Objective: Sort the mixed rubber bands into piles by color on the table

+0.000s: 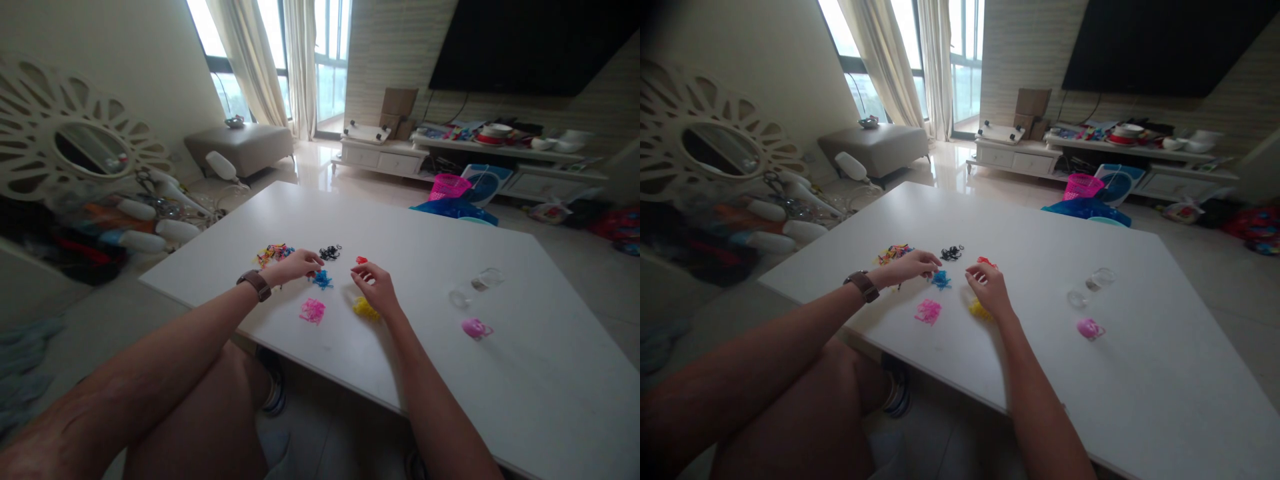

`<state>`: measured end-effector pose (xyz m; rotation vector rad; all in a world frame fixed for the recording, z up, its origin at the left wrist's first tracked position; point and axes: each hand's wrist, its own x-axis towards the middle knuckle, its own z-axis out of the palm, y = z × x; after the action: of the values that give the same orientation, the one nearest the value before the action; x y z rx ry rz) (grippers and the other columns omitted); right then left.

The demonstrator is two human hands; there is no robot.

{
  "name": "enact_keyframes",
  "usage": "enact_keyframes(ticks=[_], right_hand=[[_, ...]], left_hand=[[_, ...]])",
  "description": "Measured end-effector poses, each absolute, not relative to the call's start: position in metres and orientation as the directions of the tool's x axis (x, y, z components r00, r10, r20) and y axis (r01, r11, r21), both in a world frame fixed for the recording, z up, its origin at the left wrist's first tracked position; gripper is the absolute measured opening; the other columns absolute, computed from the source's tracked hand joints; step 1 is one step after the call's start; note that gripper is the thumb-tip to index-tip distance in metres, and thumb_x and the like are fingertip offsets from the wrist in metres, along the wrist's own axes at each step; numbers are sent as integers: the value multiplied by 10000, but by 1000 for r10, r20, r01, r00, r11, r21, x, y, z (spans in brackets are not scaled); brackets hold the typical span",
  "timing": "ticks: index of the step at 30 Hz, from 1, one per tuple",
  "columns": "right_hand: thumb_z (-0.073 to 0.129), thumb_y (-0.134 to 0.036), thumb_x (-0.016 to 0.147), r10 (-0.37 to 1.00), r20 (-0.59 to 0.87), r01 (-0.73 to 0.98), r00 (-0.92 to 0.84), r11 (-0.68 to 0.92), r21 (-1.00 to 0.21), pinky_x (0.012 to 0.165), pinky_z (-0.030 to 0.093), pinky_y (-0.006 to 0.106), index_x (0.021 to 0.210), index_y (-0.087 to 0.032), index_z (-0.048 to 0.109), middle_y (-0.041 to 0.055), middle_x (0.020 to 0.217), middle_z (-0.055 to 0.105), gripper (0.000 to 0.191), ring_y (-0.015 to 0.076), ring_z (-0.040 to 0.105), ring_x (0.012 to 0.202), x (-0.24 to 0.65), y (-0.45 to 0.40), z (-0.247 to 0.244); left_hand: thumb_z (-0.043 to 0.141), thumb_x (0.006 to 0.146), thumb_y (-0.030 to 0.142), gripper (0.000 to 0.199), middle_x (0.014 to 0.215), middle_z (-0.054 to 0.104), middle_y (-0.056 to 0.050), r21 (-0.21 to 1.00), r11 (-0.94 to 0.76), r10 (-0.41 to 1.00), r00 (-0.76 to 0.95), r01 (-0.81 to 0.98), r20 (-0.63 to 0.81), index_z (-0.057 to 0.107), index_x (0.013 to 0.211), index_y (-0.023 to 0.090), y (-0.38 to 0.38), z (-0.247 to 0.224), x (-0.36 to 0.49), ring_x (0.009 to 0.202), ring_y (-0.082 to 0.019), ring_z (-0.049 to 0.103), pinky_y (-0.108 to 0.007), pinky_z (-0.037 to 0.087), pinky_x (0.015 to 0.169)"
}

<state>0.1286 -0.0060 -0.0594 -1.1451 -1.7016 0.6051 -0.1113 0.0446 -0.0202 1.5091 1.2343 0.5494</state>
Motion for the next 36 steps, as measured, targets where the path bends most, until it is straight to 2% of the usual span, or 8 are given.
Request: enact_keyframes(ticks=[3,5,9,15,23,29,33,36], right_hand=[[625,-274,848,885,445,449,-134,455,-769,623,494,272,843,-198,693,22,784,686,102,145,619,681,128,-7,-59],[621,-262,854,875,453,458,-171,478,-750,634,491,275,839,-197,697,24,792,685,101,144,619,690,128,-8,-57],[639,-258,856,857,461,448,-230,514,-731,630,483,273,843,-197,713,26,788,676,96,141,615,692,126,-11,-53],[698,-311,835,839,428,396,-337,539,-743,654,499,281,921,-214,752,45,846,690,140,142,616,709,124,-13,-53],[695,-250,828,811,460,374,-361,578,-726,640,487,281,857,-225,755,40,845,668,71,144,600,723,122,-13,-54],[673,-223,829,837,456,421,-302,546,-724,624,473,272,797,-206,715,27,820,643,56,135,593,701,125,-10,-56],[670,-210,822,843,471,441,-262,538,-718,646,479,285,923,-211,706,28,856,646,107,139,594,703,125,-10,-55],[656,-188,821,839,500,454,-213,538,-710,667,486,292,1025,-222,681,28,898,647,208,136,592,703,125,-12,-54]], left_hand=[[723,724,214,282,925,726,-115,943,302,830,448,139,-332,687,981,104,36,-11,-105,779,-143,663,-270,505,774],[752,696,159,330,997,725,-140,930,363,782,522,62,-341,671,1012,107,31,-9,-102,866,-166,681,-296,502,844],[778,667,93,409,1076,721,-154,939,340,721,625,56,-298,653,1055,129,26,-13,-97,964,-201,685,-323,501,865],[762,690,121,372,1022,737,-124,963,262,674,700,71,-235,663,1048,143,24,-20,-88,932,-193,687,-325,503,857],[773,687,185,361,982,731,-106,969,188,717,652,160,-246,683,1034,139,23,-19,-86,842,-165,677,-308,508,804],[819,631,238,255,830,732,-81,971,11,817,558,238,-146,708,831,124,25,-18,-81,773,-165,666,-281,503,729],[802,619,207,233,751,726,-77,974,34,856,497,225,-144,695,807,119,34,-18,-84,710,-164,666,-276,504,678],[778,600,162,195,699,712,-68,969,3,935,342,247,-91,688,766,113,49,-22,-93,649,-148,646,-253,486,621]])
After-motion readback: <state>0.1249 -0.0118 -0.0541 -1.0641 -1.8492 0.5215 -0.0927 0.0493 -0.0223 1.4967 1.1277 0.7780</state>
